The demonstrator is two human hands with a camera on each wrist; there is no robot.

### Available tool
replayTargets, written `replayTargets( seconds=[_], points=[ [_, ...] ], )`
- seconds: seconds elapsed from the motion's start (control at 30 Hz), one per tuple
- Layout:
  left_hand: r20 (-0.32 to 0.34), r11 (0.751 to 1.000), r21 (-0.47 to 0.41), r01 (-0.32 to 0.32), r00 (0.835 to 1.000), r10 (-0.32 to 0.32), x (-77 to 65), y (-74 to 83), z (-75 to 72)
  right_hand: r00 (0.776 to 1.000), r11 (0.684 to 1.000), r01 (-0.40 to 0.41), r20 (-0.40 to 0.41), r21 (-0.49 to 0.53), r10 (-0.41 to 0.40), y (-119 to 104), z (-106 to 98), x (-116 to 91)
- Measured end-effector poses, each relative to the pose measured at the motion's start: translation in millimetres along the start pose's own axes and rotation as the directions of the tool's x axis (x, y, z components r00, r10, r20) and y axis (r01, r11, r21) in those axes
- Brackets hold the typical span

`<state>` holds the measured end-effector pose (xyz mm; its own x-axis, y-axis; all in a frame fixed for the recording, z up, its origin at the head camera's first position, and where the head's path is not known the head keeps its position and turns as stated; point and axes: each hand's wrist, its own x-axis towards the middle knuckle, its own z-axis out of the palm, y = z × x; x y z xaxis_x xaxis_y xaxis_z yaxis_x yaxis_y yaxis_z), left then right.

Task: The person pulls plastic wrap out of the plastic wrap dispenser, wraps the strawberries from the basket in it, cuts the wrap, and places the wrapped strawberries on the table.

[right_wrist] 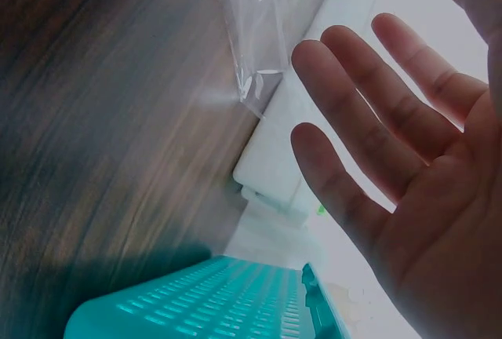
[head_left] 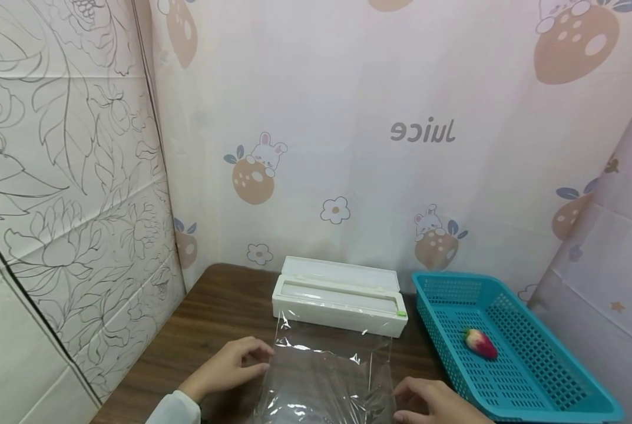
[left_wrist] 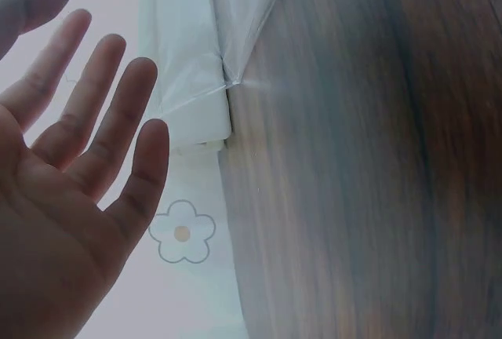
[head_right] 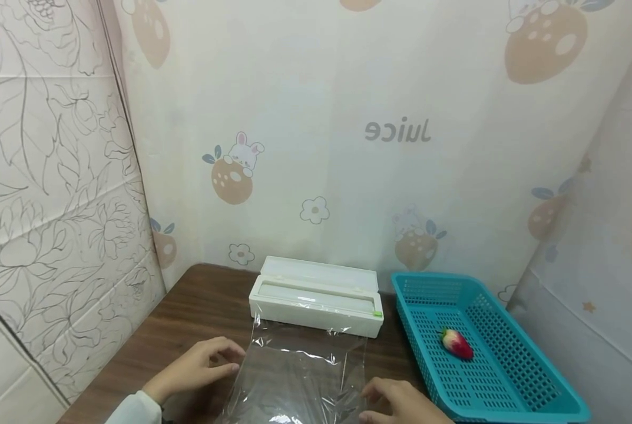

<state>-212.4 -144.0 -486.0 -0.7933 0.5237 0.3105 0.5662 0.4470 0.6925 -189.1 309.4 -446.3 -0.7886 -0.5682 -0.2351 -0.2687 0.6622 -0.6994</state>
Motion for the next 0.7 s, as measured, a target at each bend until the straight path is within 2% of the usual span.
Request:
replayTargets(
  seconds=[0.2, 0.4, 0.47, 0.57, 0.7],
  points=[
    [-0.028, 0.999, 0.012, -0.053, 0.998, 0.053, 3.6, -2.0, 5.5, 1.0, 1.0, -0.017, -0.011, -0.021, 0.017, -0.2, -7.6, -1.6],
    [-0.01, 0.977, 0.165, -0.137, 0.99, 0.14, 9.4, 2.1, 12.1, 0.997, 0.995, 0.0, -0.075, -0.102, -0.008, -0.3, -15.0, -4.0],
    [0.001, 0.973, 0.183, -0.14, 0.99, 0.142, 12.1, 4.5, 13.8, 0.995, 0.992, 0.013, -0.097, -0.127, -0.026, 0.4, -17.9, -5.1],
    [0.02, 0.978, 0.165, -0.124, 0.992, 0.123, 16.6, 7.8, 15.7, 0.987, 0.984, 0.048, -0.141, -0.17, -0.072, -0.1, -23.4, -7.9],
    [0.032, 0.978, 0.175, -0.115, 0.993, 0.112, 21.8, 9.4, 18.5, 0.963, 0.963, 0.057, -0.241, -0.264, -0.124, -5.3, -35.6, -12.0]
  ],
)
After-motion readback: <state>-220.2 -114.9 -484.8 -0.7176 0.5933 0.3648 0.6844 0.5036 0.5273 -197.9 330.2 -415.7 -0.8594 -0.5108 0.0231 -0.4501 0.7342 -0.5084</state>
